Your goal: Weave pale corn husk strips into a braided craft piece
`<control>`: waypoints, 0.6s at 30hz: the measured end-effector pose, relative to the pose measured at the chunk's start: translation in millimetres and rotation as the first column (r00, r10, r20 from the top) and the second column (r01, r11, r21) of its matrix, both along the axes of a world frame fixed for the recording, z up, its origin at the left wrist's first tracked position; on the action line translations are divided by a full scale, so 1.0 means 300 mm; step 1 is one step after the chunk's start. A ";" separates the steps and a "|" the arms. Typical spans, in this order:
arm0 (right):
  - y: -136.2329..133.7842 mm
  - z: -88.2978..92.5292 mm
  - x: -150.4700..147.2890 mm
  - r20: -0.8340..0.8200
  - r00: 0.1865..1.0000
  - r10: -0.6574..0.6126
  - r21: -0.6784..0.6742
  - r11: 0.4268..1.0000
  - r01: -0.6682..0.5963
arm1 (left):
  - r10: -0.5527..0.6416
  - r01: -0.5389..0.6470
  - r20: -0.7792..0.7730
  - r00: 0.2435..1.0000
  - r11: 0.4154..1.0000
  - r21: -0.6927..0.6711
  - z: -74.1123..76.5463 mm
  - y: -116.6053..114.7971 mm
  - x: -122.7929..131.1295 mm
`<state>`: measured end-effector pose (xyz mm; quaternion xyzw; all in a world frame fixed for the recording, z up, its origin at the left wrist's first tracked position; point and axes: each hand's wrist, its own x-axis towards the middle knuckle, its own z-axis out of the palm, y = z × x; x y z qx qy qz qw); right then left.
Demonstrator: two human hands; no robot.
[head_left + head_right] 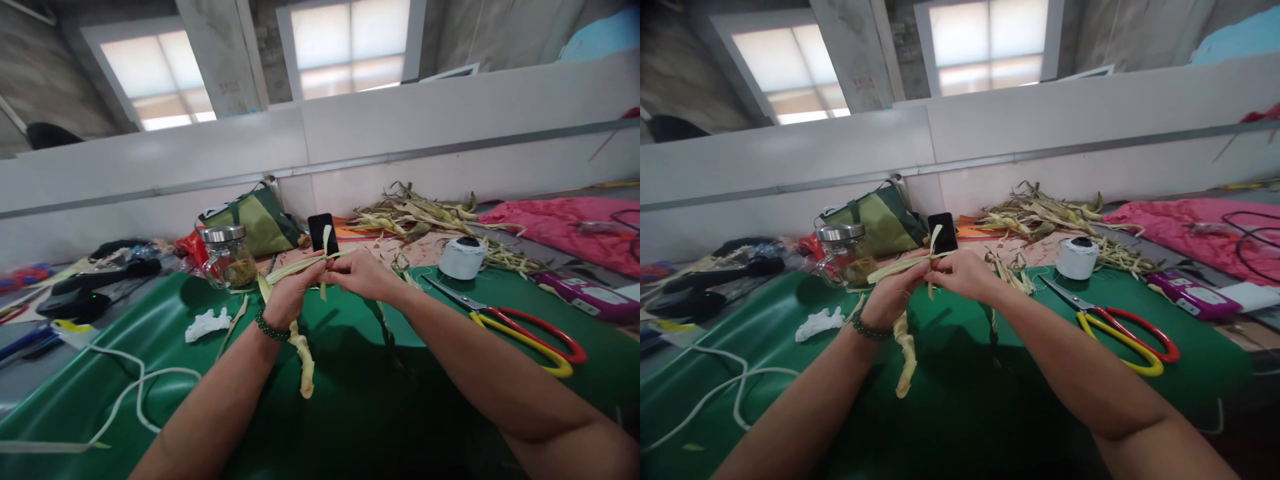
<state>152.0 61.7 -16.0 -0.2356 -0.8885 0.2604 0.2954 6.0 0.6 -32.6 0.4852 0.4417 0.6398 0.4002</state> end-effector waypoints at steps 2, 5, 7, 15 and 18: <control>-0.008 -0.019 -0.026 -0.055 0.998 -0.005 -0.113 0.994 -0.002 | 0.051 -0.052 0.022 0.998 0.997 0.049 0.002 0.001 0.006; -0.019 -0.039 -0.052 -0.133 0.991 -0.023 -0.217 0.976 -0.006 | 0.101 -0.101 0.007 0.995 0.992 0.072 0.001 0.005 0.012; -0.024 -0.047 -0.060 -0.154 0.988 -0.026 -0.247 0.969 -0.013 | 0.132 -0.131 0.002 0.991 0.988 0.083 -0.001 0.008 0.015; -0.066 -0.059 -0.066 -0.145 0.987 -0.067 0.033 0.997 0.073 | 0.235 -0.229 -0.020 0.972 0.961 0.157 -0.010 0.017 0.007; -0.073 -0.059 -0.069 -0.100 0.992 -0.074 0.100 0.991 0.084 | 0.230 -0.230 0.022 0.973 0.962 0.145 -0.012 0.020 -0.001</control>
